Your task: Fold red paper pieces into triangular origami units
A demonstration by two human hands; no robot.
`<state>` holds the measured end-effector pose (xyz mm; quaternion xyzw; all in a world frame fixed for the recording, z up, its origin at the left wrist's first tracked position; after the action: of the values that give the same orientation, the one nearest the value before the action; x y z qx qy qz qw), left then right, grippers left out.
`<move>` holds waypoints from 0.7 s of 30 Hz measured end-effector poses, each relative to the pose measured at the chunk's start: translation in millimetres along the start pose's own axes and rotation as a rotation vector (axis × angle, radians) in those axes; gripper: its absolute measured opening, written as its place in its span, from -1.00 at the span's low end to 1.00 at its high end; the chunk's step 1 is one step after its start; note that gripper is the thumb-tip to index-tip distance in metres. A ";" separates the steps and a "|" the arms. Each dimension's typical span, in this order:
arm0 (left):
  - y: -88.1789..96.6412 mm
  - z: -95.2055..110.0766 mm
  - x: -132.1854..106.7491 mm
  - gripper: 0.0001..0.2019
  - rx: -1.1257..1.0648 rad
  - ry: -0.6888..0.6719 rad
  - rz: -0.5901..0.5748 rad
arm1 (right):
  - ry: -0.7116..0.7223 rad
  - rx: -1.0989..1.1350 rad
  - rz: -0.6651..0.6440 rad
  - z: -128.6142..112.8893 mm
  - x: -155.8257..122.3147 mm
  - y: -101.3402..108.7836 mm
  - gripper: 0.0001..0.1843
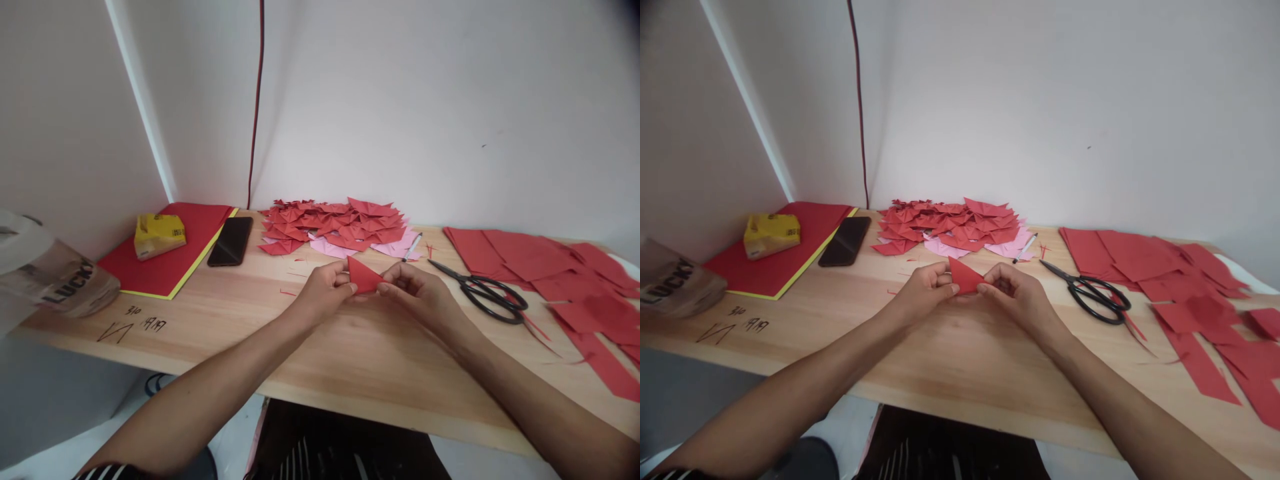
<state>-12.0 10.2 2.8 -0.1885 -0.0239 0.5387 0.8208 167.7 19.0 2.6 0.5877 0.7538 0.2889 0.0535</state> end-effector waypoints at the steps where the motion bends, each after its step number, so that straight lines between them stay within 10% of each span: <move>1: 0.4 0.1 0.0 -0.70 -0.006 -0.006 0.001 | 0.006 -0.007 -0.001 0.4 0.1 1.4 -0.71; 21: -2.8 3.8 -0.7 -0.66 -0.009 -0.037 0.019 | -0.076 0.163 0.027 1.1 2.6 3.4 -0.64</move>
<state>-10.7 9.7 7.4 -0.1825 -0.0398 0.5498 0.8141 170.3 22.3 4.0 0.6107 0.7643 0.2050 0.0300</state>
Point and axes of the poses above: each hand's wrist, its own x-axis towards the middle knuckle, its own y-axis out of the back of the hand, z = x × y, the point moved 3 cm from there along x, towards the middle knuckle, and after that the axes turned 7 degrees about y, right-handed, at the moved point
